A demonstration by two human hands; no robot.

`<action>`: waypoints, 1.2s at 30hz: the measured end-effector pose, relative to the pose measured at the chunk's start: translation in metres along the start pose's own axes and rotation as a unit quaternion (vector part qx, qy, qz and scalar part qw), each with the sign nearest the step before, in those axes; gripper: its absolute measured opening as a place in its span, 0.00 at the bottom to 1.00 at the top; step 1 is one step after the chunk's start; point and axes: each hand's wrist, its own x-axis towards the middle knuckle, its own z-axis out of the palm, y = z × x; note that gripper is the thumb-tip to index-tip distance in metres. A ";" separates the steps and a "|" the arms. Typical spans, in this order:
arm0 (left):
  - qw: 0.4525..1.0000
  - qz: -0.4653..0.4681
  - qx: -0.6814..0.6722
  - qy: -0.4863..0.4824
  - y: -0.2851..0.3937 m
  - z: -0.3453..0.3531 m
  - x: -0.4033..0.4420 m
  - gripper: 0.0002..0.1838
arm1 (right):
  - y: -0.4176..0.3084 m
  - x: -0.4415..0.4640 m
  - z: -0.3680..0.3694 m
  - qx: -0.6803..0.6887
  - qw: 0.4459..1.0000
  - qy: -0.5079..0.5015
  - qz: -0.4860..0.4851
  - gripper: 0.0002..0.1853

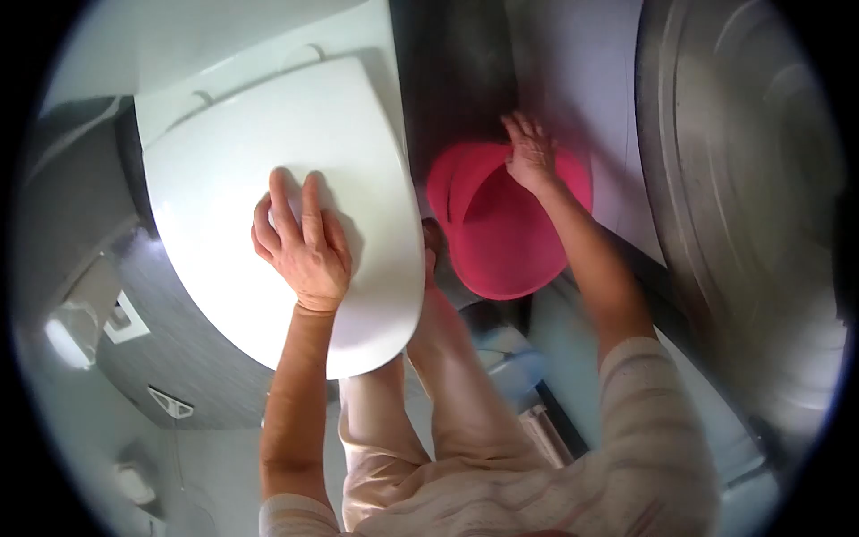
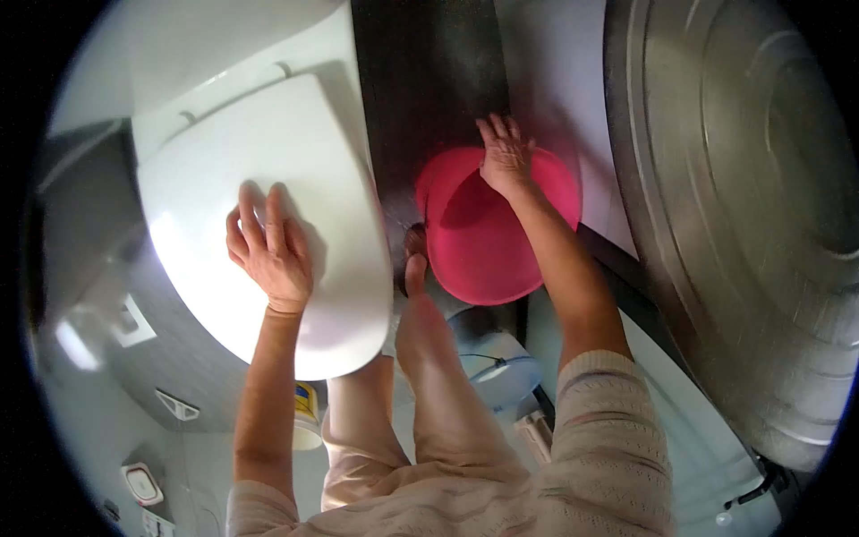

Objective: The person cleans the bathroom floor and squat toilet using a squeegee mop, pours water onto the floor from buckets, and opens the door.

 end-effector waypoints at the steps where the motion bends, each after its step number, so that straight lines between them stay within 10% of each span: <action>1: 1.000 -0.001 0.000 -0.003 0.000 0.000 -0.001 0.23 | -0.003 0.006 0.006 -0.034 0.998 -0.054 0.024 0.29; 20: 1.000 0.008 0.014 -0.003 0.003 0.000 -0.005 0.23 | 0.090 -0.196 0.117 -0.065 0.910 -0.327 0.245 0.23; 29: 0.999 0.037 0.005 0.001 -0.005 0.004 0.002 0.20 | 0.103 0.020 0.109 -0.189 0.931 -0.309 0.054 0.18; 31: 0.999 0.044 -0.009 -0.017 -0.009 0.004 0.006 0.19 | 0.118 0.076 0.144 -0.183 0.981 -0.058 0.014 0.19; 33: 0.998 0.041 0.021 -0.030 -0.009 0.002 0.009 0.20 | 0.111 0.140 0.136 -0.274 0.961 -0.015 0.031 0.21; 36: 0.994 0.047 0.071 -0.069 -0.011 -0.002 0.011 0.21 | 0.099 0.201 0.114 -0.267 0.957 -0.110 0.032 0.22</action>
